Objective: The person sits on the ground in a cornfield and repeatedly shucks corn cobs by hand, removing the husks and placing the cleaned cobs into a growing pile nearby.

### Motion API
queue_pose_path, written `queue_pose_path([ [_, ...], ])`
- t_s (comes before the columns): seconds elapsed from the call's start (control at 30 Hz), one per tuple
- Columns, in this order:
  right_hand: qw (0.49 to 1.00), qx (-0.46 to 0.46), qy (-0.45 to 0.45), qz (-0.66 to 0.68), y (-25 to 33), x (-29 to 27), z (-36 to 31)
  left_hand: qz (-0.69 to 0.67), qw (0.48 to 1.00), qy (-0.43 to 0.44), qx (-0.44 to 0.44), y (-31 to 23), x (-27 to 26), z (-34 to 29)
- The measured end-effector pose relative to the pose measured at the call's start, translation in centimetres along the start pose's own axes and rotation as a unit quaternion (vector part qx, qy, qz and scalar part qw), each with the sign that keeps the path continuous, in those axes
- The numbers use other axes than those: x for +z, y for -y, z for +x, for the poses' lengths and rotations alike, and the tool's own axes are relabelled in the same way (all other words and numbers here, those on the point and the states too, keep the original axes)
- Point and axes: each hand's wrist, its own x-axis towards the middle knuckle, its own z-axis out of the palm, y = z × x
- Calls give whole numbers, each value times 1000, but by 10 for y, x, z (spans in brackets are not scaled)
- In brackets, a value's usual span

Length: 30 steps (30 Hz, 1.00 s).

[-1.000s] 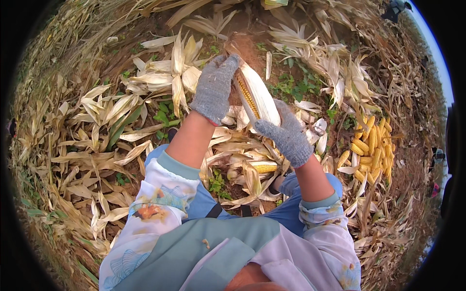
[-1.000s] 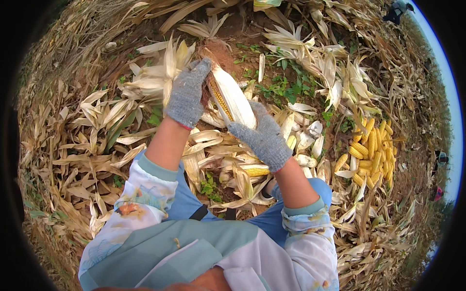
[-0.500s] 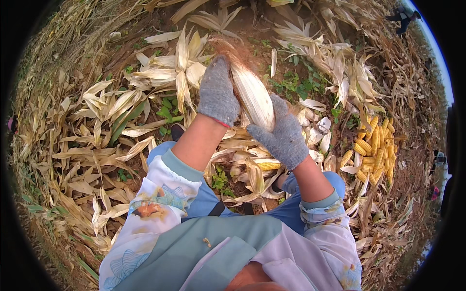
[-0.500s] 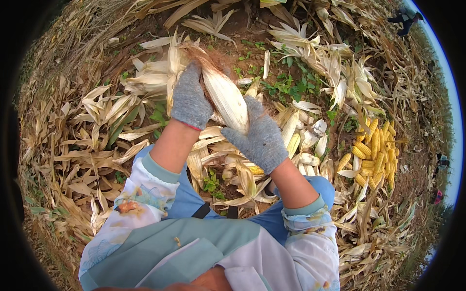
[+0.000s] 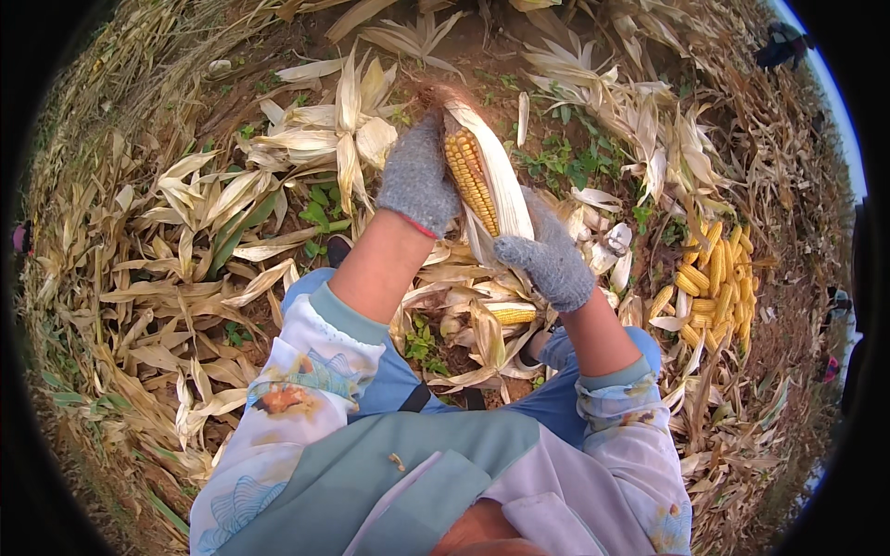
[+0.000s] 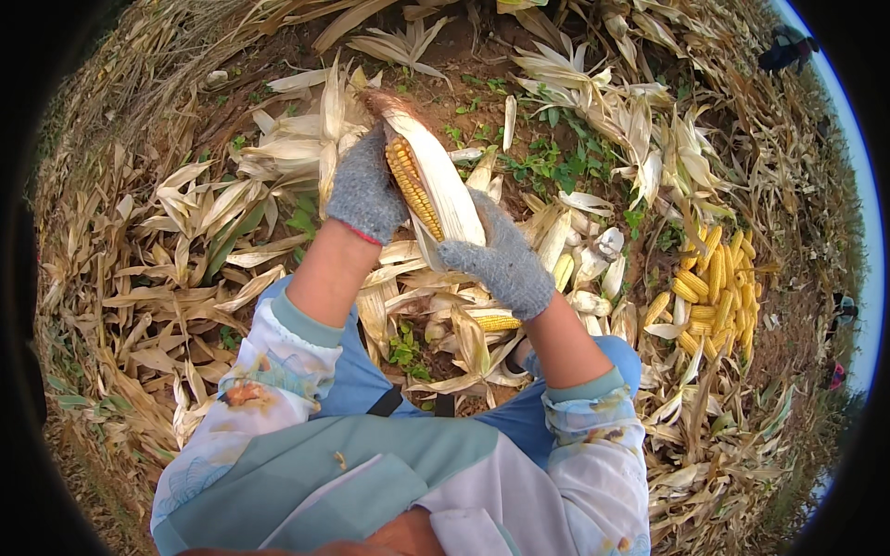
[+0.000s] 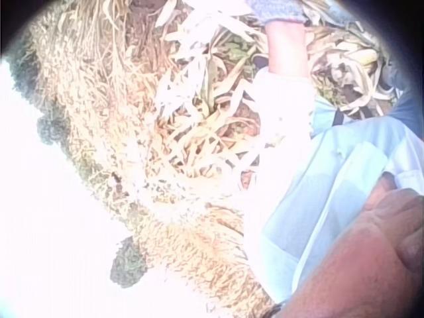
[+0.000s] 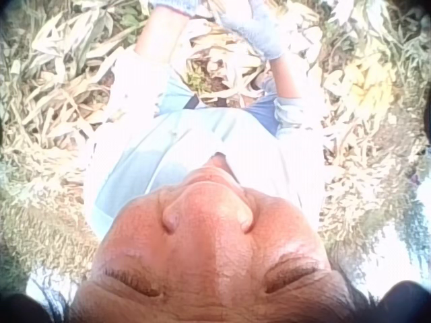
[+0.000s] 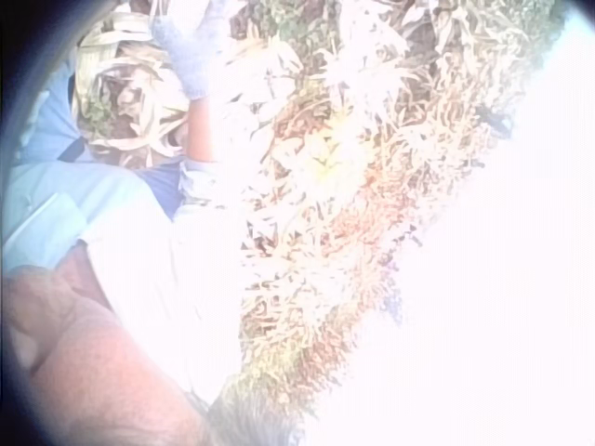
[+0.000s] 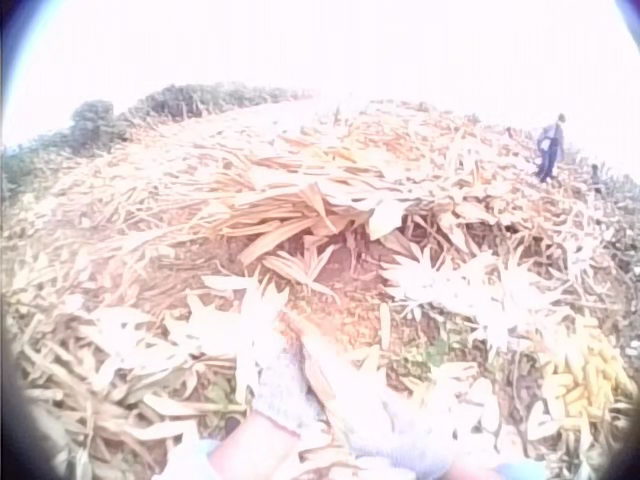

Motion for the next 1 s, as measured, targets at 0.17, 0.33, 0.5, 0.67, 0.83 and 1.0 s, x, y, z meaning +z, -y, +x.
queue_pose_path([
  [0.17, 995, 18, -70, 71, -17, 10, 7, -175, 963, -175, -108, -25, 38, -10],
  [0.33, 928, -141, -172, -300, -31, 6, 13, -101, 988, -118, -13, 1, 2, -4],
  [0.5, 970, -54, -159, -177, -15, 22, 11, 86, 992, -76, 53, 36, -17, -2],
  [0.67, 849, 47, -216, 480, -38, 10, 25, -216, 955, -192, -67, -20, 57, -24],
  [0.83, 810, 56, -337, 476, -42, -14, 29, -171, 947, -268, -42, -46, 57, -20],
  [1.0, 797, -52, -370, 476, -18, -43, 33, -108, 968, -227, -7, -53, 37, -18],
])
